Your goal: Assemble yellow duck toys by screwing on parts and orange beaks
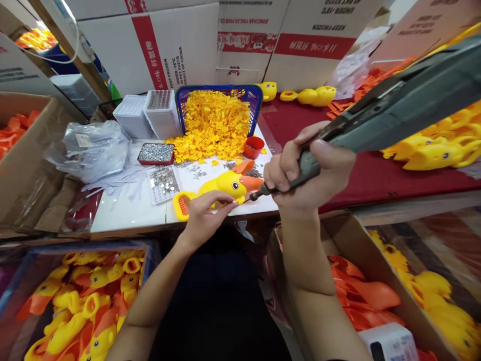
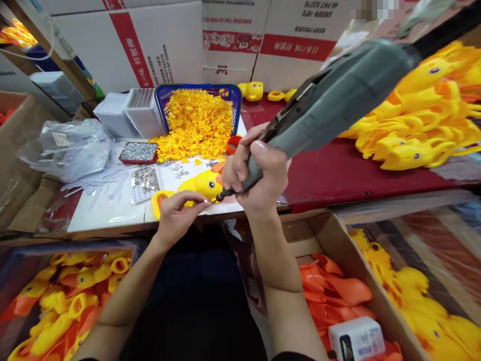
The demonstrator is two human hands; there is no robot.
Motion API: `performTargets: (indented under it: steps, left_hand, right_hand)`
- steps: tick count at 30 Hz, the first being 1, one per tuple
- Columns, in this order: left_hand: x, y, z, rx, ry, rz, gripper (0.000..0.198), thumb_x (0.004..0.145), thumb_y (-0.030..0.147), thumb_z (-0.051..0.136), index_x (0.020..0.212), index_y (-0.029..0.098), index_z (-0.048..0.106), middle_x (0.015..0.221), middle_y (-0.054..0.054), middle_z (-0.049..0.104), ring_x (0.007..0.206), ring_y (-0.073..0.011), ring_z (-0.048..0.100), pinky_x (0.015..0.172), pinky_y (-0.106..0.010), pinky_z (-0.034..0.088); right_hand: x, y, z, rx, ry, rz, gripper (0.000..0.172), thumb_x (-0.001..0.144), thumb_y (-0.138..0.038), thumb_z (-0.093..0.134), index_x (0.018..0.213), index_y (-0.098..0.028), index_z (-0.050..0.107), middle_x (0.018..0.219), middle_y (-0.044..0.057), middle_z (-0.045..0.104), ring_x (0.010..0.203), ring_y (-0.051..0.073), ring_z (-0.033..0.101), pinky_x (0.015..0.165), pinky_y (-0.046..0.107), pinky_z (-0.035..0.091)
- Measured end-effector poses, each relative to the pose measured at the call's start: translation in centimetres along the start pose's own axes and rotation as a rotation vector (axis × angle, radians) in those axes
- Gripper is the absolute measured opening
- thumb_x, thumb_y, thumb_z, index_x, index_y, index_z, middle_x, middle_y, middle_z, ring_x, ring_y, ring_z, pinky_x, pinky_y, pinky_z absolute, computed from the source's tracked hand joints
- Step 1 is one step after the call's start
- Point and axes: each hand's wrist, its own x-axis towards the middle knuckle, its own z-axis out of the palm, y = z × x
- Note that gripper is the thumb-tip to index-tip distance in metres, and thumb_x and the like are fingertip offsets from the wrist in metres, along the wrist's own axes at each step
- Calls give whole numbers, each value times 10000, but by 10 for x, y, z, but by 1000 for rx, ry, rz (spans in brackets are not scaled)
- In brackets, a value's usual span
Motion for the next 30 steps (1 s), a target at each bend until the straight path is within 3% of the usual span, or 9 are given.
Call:
performTargets:
  steps: [6, 10, 22, 30]
  left_hand:
    - [-8, 16, 13, 22, 103, 76, 57, 905, 173, 772, 885, 205, 729, 827, -10, 800, 762, -142, 770, 746, -240, 616]
    - [-9, 20, 13, 91, 87, 131, 40, 933, 174, 736, 910, 207, 740, 837, -26, 809, 769, -163, 785, 732, -262, 629]
    - [-11, 26, 10, 197, 74, 207, 59, 967, 189, 697, 933, 205, 742, 836, -26, 814, 770, -168, 794, 741, -257, 642]
    - [-11, 32, 15, 340, 80, 236, 116, 992, 182, 646, 924, 209, 736, 821, -38, 786, 762, -179, 757, 754, -304, 607]
  right_hand:
    - [-10, -12, -6, 21, -85, 31, 331, 812, -527, 706, 821, -278, 488, 439, -128, 337, 287, 92, 291, 330, 250, 330]
    - [-12, -19, -5, 0, -68, 23, 222, 831, -449, 652, 808, -280, 510, 418, -121, 349, 278, 107, 309, 312, 246, 333]
    - [-17, -16, 1, 42, -72, -14, 174, 849, -382, 679, 809, -268, 554, 435, -101, 390, 272, 93, 318, 315, 247, 363]
    - [-20, -13, 10, 28, 43, -46, 216, 799, -412, 730, 795, -282, 559, 421, -96, 349, 284, 109, 288, 308, 268, 305]
